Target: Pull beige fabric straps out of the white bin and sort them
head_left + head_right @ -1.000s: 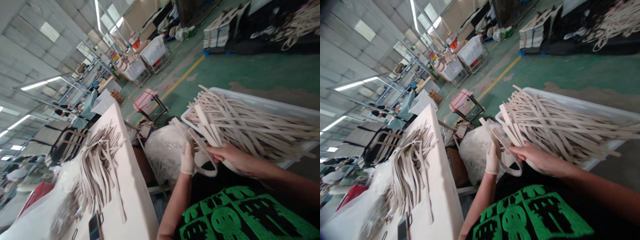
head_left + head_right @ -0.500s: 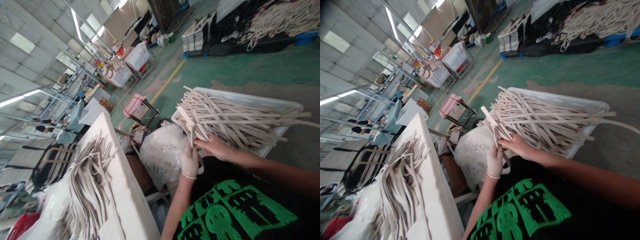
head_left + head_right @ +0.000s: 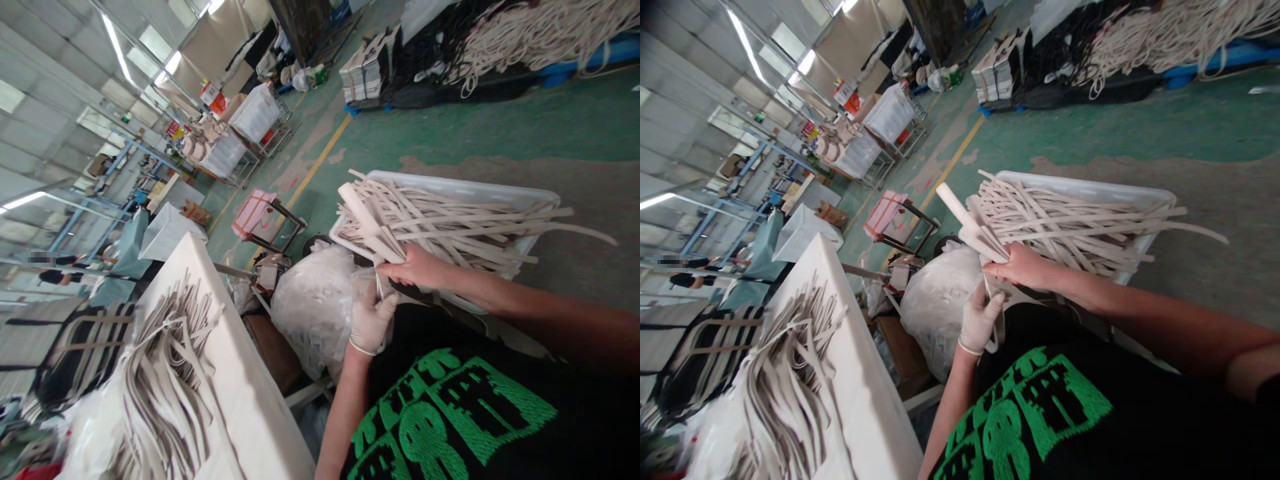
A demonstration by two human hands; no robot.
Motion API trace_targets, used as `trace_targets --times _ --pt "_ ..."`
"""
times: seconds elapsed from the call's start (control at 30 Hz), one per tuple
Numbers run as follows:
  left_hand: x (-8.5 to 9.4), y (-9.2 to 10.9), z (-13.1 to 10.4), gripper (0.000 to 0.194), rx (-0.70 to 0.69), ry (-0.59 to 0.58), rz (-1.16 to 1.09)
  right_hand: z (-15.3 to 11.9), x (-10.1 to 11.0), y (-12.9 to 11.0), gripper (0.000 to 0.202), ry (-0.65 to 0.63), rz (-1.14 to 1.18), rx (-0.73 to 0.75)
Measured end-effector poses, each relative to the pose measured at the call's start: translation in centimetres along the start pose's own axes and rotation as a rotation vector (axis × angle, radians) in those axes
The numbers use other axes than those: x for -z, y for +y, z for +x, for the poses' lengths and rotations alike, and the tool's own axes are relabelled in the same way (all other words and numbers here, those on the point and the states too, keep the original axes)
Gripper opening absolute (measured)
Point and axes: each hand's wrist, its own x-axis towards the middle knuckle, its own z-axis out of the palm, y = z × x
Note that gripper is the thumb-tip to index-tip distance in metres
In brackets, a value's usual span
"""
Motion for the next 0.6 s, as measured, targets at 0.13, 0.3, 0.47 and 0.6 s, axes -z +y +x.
trace_targets --times 0.13,0.3,0.47,0.6 --pt "-0.5 1.0 0.3 0.045 0.004 0.020 -0.061 -1.3 -0.2 -0.2 0.034 -0.019 -0.036 0.087" --pt "-0.9 -1.1 -1.0 0.044 0.054 -0.030 0.005 -1.4 0.9 -0.1 0.032 0.077 -0.064 0.136" --pt "-1.3 -2.3 -1.6 0.040 0.117 0.028 0.161 -0.8 0.7 0.6 0.031 0.034 -0.060 0.094" --pt "-1.5 -1.9 -1.4 0.039 0.103 0.107 0.266 -0.7 -0.1 1.1 0.025 0.065 -0.109 0.111"
